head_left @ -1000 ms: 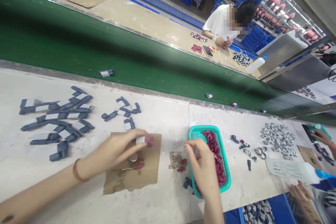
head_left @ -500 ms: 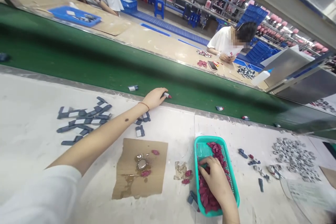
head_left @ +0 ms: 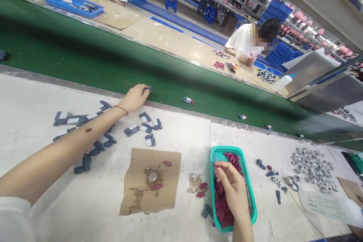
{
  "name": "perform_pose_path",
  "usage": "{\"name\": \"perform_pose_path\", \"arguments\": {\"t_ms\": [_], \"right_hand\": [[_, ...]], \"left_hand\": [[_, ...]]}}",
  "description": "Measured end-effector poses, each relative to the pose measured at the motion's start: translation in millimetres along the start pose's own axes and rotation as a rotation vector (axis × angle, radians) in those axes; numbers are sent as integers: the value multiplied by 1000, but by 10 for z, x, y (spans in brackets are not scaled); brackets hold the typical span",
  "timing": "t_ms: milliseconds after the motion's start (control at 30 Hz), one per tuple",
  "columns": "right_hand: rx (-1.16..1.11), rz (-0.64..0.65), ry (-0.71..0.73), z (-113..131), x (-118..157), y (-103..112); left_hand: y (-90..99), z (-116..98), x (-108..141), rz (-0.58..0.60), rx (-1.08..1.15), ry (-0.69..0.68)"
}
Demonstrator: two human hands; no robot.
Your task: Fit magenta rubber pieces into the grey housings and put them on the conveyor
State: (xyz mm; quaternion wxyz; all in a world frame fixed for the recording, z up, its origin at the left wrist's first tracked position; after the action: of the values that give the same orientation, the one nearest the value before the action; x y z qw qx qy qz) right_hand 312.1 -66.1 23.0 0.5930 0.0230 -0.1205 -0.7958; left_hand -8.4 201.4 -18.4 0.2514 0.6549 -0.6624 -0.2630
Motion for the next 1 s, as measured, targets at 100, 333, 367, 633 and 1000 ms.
{"name": "perform_pose_path", "arguments": {"t_ms": [100, 333, 367, 633, 1000], "right_hand": [[-106, -4, -26, 39, 51, -157], [-341, 120, -194, -72, 81, -794], [-343, 128, -202, -99, 81, -885], [46, 408, 30, -159, 107, -1407], [594, 669, 462, -19, 187, -1694]], "left_hand": [[-24, -41, 320, 96, 222, 72], [-57, -113, 1464, 438, 775, 350], [-65, -117, 1581, 468, 813, 395], [-186, 37, 1985, 440, 905, 606], [-325, 106, 2087, 616, 1054, 560]]}}
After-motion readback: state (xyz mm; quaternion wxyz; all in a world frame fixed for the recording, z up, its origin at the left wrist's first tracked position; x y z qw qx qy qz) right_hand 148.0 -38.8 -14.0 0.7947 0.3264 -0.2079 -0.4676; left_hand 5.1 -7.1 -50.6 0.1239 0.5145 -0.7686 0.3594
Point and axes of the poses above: each hand's wrist, its own x-axis away from the middle knuckle, its own y-axis out of the back of the hand, z = x × y, the point moved 5 cm from there along -x, towards the middle knuckle, and after that the axes turned 10 degrees about -x, right-handed, at the moved point
